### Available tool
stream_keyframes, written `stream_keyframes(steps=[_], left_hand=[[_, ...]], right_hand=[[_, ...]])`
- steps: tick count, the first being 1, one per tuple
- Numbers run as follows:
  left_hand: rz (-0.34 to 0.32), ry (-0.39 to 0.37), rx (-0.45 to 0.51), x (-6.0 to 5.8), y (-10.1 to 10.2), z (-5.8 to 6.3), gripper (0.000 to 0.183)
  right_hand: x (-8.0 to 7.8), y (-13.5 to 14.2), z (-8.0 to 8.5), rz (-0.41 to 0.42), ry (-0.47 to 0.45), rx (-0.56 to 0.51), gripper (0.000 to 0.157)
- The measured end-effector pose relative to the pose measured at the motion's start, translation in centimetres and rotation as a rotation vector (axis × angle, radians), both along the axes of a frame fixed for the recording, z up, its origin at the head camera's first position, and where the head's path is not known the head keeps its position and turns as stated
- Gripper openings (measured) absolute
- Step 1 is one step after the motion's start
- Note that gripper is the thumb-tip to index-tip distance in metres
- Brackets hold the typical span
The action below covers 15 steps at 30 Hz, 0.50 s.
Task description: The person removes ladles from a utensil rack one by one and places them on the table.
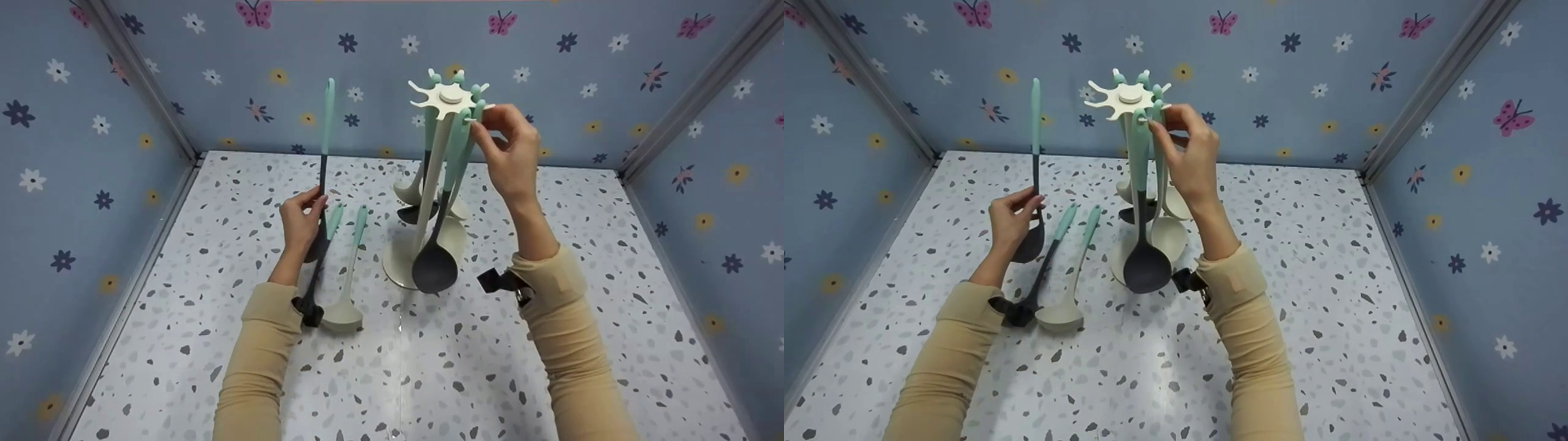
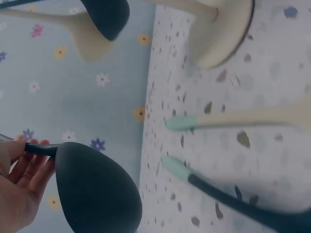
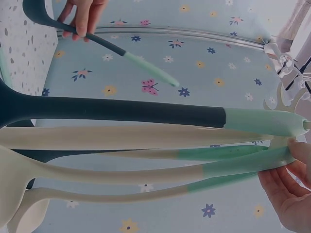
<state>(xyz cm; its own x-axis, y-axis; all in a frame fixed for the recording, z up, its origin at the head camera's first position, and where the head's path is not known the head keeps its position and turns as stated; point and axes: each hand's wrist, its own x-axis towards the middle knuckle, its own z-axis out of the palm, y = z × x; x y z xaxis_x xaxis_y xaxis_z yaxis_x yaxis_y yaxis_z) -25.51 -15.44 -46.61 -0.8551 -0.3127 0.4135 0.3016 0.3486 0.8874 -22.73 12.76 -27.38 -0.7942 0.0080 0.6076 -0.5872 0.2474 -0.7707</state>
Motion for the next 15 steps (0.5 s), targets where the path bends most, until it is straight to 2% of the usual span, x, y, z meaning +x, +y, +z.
stream_keyframes(steps=[4, 8, 15], left_hand=[[0.055, -0.128, -0.082, 0.4, -1.8, -0.6, 0.023], [0.074, -0.244, -0.154, 0.8, -3.4, -1.2, 0.024], [0.068, -0.36, -0.224, 1.4, -5.7, -2.6, 0.022]], right_hand=[[0.0, 0.0, 0.0, -0.003, -0.001, 0.001, 0.011], [0.0, 0.0, 0.0, -0.003, -0.004, -0.001, 0.011], [0.0, 0.0, 0.0, -0.001, -0.009, -0.002, 0.011]])
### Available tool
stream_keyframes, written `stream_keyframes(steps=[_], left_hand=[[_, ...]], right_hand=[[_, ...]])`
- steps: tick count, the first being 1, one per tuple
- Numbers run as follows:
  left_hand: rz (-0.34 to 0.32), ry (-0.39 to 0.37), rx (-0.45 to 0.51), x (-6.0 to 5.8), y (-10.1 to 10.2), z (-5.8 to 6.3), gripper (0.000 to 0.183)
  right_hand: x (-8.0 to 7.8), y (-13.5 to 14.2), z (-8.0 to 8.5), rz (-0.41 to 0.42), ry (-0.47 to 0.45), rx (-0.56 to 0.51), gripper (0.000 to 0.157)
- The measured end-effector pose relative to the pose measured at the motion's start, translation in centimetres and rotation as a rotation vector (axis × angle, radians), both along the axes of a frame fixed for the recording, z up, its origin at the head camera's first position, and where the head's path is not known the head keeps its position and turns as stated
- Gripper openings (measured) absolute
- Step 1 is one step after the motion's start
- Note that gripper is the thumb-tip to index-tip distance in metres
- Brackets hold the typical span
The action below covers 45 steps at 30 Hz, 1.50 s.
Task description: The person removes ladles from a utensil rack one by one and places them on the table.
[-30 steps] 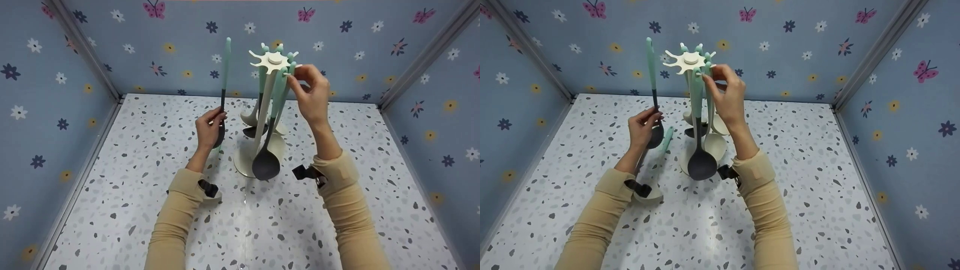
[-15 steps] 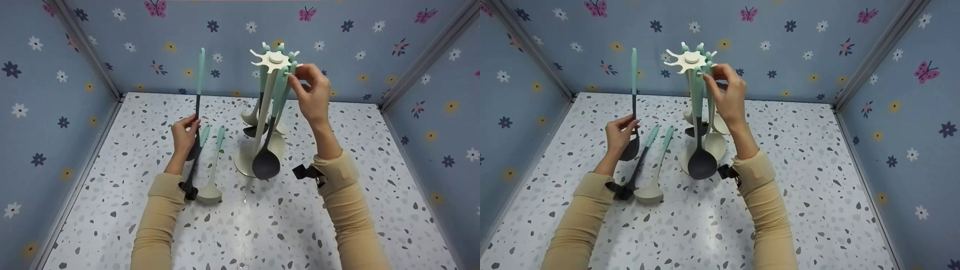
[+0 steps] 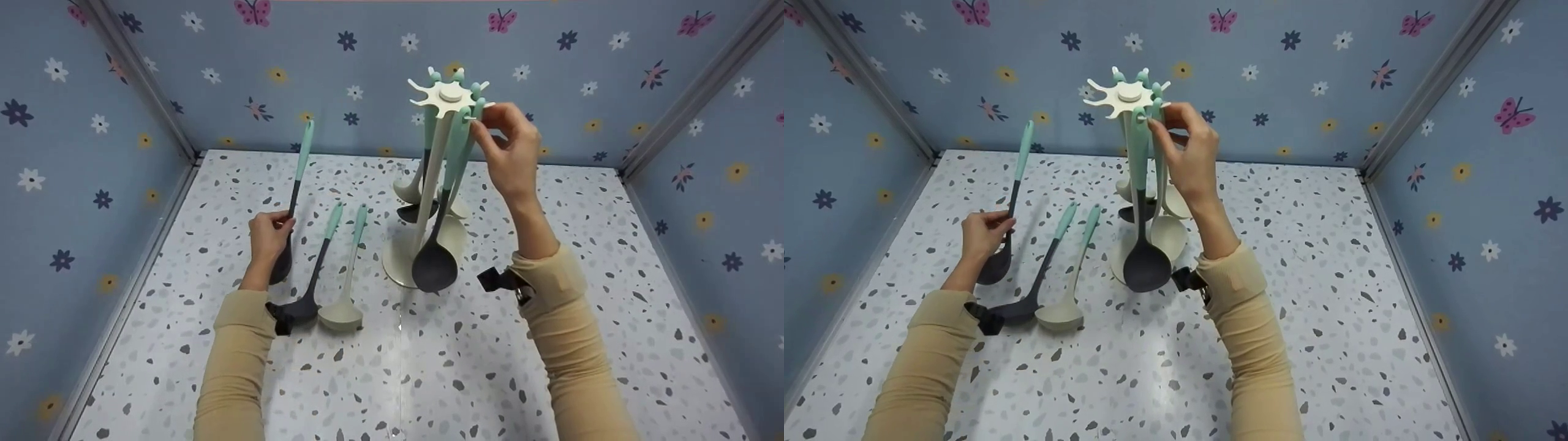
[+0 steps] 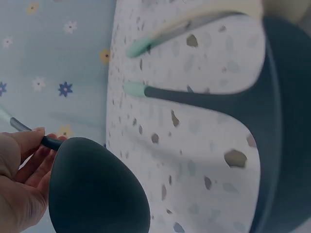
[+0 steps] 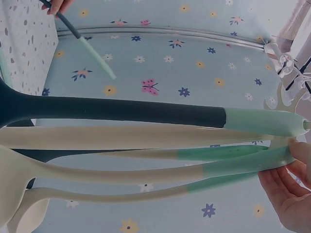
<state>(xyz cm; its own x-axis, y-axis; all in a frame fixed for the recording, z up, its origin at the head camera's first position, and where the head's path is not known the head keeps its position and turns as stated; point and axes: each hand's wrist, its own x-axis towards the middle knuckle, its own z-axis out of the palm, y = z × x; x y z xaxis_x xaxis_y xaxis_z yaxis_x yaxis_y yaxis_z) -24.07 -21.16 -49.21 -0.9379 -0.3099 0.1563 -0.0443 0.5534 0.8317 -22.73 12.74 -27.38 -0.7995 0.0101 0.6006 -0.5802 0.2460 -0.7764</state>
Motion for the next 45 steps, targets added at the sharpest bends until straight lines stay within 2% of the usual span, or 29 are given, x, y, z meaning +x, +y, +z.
stream_keyframes(steps=[3, 10, 17, 24, 33, 40, 45], left_hand=[[-0.003, -0.044, -0.043, 0.2, -0.8, -0.7, 0.021], [-0.036, -0.107, -0.139, 0.8, -2.1, -2.2, 0.021], [-0.019, -0.219, -0.156, 1.4, -2.8, -3.2, 0.021], [-0.045, -0.336, -0.174, 1.7, -3.2, -3.8, 0.021], [-0.079, -0.422, -0.154, 1.9, -3.2, -4.8, 0.025], [-0.074, -0.455, -0.156, 2.0, -3.0, -4.9, 0.027], [-0.074, -0.479, -0.164, 2.0, -3.0, -4.8, 0.027]], right_hand=[[0.0, 0.0, 0.0, 0.005, -0.005, -0.002, 0.012], [-2.4, 1.0, -2.2, 0.028, 0.141, 0.011, 0.016], [-1.1, 0.5, -1.0, 0.007, 0.015, 0.003, 0.013], [0.1, 0.0, 0.1, -0.004, 0.019, 0.015, 0.013], [0.0, 0.1, -0.3, 0.011, 0.03, 0.003, 0.014], [-0.4, 0.3, -0.5, 0.018, 0.071, -0.003, 0.014], [-0.3, 0.1, -0.3, 0.015, 0.052, -0.001, 0.013]])
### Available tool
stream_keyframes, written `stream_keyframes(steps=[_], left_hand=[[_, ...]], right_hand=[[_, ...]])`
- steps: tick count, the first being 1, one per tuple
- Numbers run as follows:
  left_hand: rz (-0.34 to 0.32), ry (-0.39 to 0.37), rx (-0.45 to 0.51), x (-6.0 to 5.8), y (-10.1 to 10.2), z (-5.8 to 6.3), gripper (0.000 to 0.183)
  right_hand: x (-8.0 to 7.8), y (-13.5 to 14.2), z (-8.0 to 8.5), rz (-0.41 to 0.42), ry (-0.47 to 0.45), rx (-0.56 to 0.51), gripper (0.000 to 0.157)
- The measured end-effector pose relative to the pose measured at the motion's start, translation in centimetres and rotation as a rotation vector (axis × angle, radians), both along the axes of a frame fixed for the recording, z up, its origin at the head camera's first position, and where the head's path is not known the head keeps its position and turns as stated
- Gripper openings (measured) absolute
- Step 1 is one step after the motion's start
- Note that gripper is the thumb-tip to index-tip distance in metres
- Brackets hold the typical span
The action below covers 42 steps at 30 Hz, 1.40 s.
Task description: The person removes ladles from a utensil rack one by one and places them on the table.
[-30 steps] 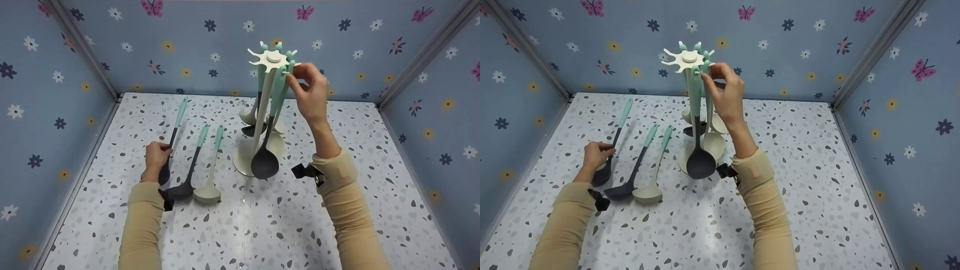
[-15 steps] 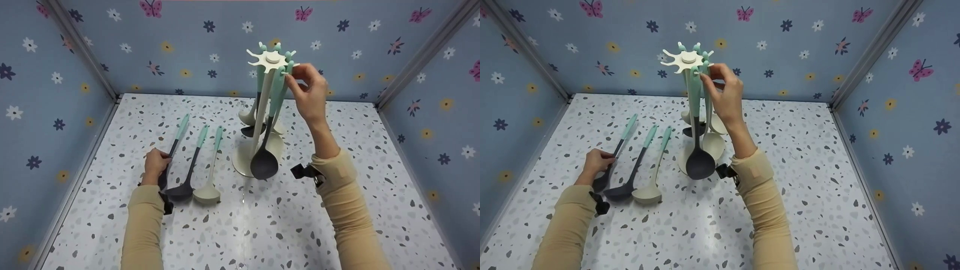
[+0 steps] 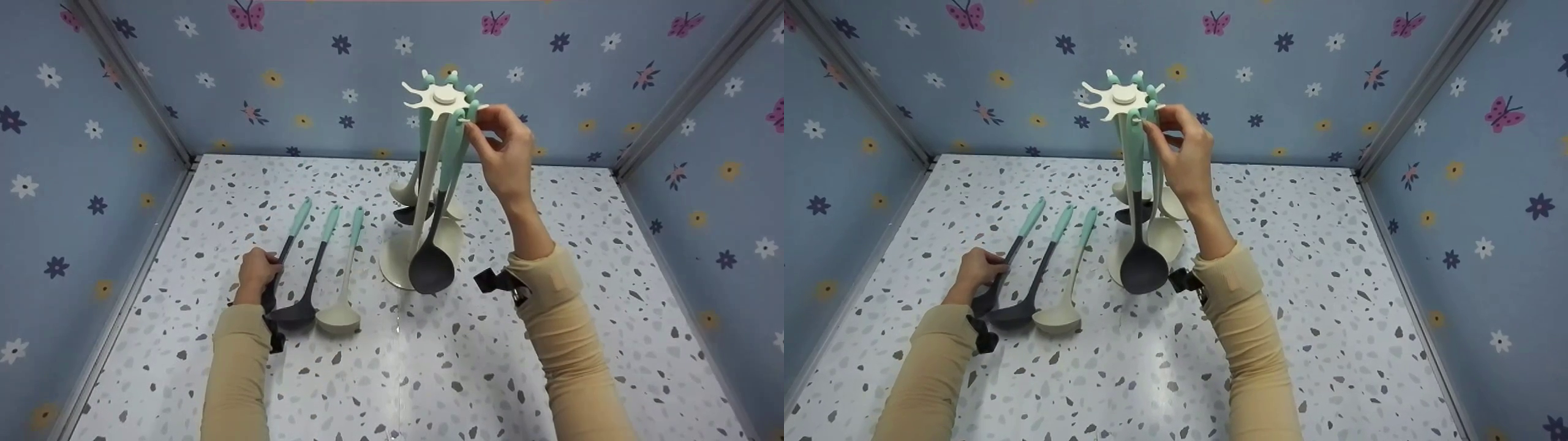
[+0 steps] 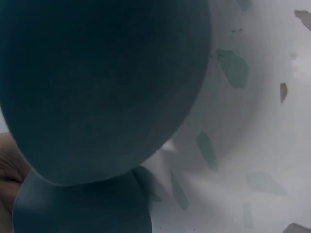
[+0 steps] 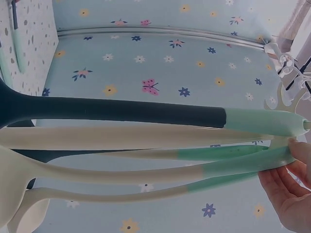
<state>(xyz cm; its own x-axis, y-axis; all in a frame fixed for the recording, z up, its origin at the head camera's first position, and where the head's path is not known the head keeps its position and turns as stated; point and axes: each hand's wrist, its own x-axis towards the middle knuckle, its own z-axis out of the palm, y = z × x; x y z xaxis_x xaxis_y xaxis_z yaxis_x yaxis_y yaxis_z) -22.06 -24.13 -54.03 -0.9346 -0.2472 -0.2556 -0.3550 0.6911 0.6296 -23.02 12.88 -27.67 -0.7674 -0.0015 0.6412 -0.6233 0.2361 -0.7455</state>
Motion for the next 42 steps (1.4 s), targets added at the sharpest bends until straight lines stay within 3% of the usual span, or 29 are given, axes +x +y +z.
stream_keyframes(steps=[5, 23, 32, 42], left_hand=[[-0.005, -0.016, -0.003, 0.1, 0.0, 0.1, 0.026], [-0.018, 0.027, -0.164, 0.3, 0.9, 0.2, 0.019], [0.025, 0.112, -0.258, 0.6, 2.1, 0.0, 0.018], [0.04, 0.226, -0.233, 1.2, 5.2, 1.9, 0.026]], right_hand=[[0.3, -0.2, 0.3, -0.015, -0.027, 0.012, 0.013], [0.4, -0.2, 0.4, -0.02, -0.037, 0.009, 0.013], [0.4, -0.1, 0.3, -0.022, -0.035, 0.005, 0.013], [0.6, -0.2, 0.4, -0.026, -0.048, 0.014, 0.012]])
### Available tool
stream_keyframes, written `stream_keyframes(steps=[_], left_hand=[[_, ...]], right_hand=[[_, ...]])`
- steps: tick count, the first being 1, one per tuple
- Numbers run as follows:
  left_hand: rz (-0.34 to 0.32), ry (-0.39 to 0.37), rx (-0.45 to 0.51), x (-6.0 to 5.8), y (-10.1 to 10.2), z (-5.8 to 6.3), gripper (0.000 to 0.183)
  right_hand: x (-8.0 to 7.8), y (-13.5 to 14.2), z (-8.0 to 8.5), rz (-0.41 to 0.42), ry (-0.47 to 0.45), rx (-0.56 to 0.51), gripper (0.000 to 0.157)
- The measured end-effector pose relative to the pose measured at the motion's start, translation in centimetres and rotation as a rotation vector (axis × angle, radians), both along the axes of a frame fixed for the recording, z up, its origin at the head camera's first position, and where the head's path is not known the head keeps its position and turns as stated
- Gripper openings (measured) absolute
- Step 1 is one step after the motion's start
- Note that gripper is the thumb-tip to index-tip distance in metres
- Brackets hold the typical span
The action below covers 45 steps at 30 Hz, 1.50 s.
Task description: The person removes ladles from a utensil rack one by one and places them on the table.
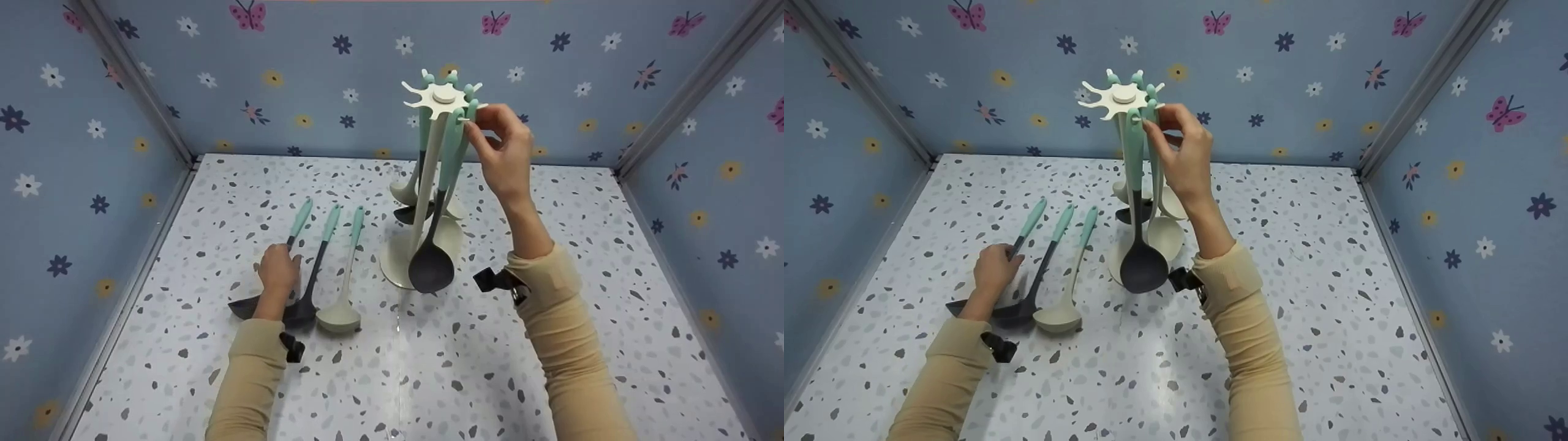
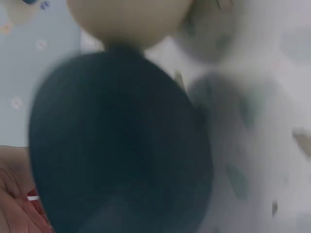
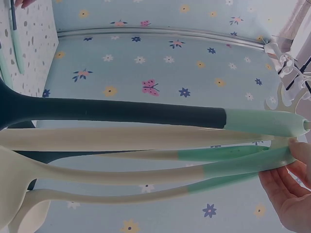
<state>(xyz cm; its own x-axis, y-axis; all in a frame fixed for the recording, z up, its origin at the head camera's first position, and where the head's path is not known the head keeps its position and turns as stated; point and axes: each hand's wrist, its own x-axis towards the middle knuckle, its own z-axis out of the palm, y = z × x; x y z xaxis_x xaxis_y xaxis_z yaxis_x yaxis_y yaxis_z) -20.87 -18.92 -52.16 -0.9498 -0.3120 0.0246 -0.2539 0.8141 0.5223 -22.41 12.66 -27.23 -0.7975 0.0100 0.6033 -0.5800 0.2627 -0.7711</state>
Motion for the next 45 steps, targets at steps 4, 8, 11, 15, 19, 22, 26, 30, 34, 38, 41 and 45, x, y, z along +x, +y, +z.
stream_keyframes(steps=[4, 8, 11, 15, 19, 22, 26, 30, 34, 38, 41, 45], left_hand=[[-0.005, 0.095, 0.053, 0.4, 1.6, 0.7, 0.028], [-0.027, 0.183, 0.107, 1.1, 3.3, 1.4, 0.029], [-0.043, 0.23, 0.139, 1.7, 4.6, 1.9, 0.031], [-0.055, 0.304, 0.162, 2.2, 6.3, 2.7, 0.032], [-0.083, 0.428, 0.203, 2.8, 8.2, 3.2, 0.029], [-0.114, 0.537, 0.24, 3.3, 9.7, 3.2, 0.025], [-0.166, 0.668, 0.276, 3.8, 11.5, 3.2, 0.021], [-0.214, 0.756, 0.314, 4.1, 13.1, 3.6, 0.019], [-0.244, 0.802, 0.349, 4.5, 14.6, 4.0, 0.021], [-0.271, 0.821, 0.387, 4.8, 16.1, 4.2, 0.022], [-0.288, 0.828, 0.422, 4.8, 17.1, 4.3, 0.023], [-0.309, 0.84, 0.485, 4.6, 18.2, 4.6, 0.026]], right_hand=[[-0.6, 0.2, -0.4, 0.008, 0.01, -0.006, 0.013], [-1.8, 0.7, -1.5, 0.025, 0.037, -0.016, 0.013], [-2.5, 1.0, -2.1, 0.039, 0.084, -0.006, 0.014], [-2.6, 1.0, -2.2, 0.04, 0.078, -0.014, 0.014], [-1.7, 0.6, -1.4, 0.026, 0.032, -0.026, 0.013], [-0.8, 0.3, -0.6, 0.019, 0.035, -0.012, 0.012], [-0.1, 0.0, -0.1, 0.01, 0.027, -0.001, 0.013], [-0.1, 0.1, -0.1, 0.009, 0.02, -0.009, 0.013], [-0.3, 0.1, -0.2, 0.012, 0.015, -0.021, 0.012], [-0.3, 0.2, -0.3, 0.016, 0.033, -0.015, 0.013], [-0.2, 0.1, -0.2, 0.014, 0.034, -0.013, 0.013], [-0.2, 0.1, -0.2, 0.007, 0.014, -0.017, 0.013]])
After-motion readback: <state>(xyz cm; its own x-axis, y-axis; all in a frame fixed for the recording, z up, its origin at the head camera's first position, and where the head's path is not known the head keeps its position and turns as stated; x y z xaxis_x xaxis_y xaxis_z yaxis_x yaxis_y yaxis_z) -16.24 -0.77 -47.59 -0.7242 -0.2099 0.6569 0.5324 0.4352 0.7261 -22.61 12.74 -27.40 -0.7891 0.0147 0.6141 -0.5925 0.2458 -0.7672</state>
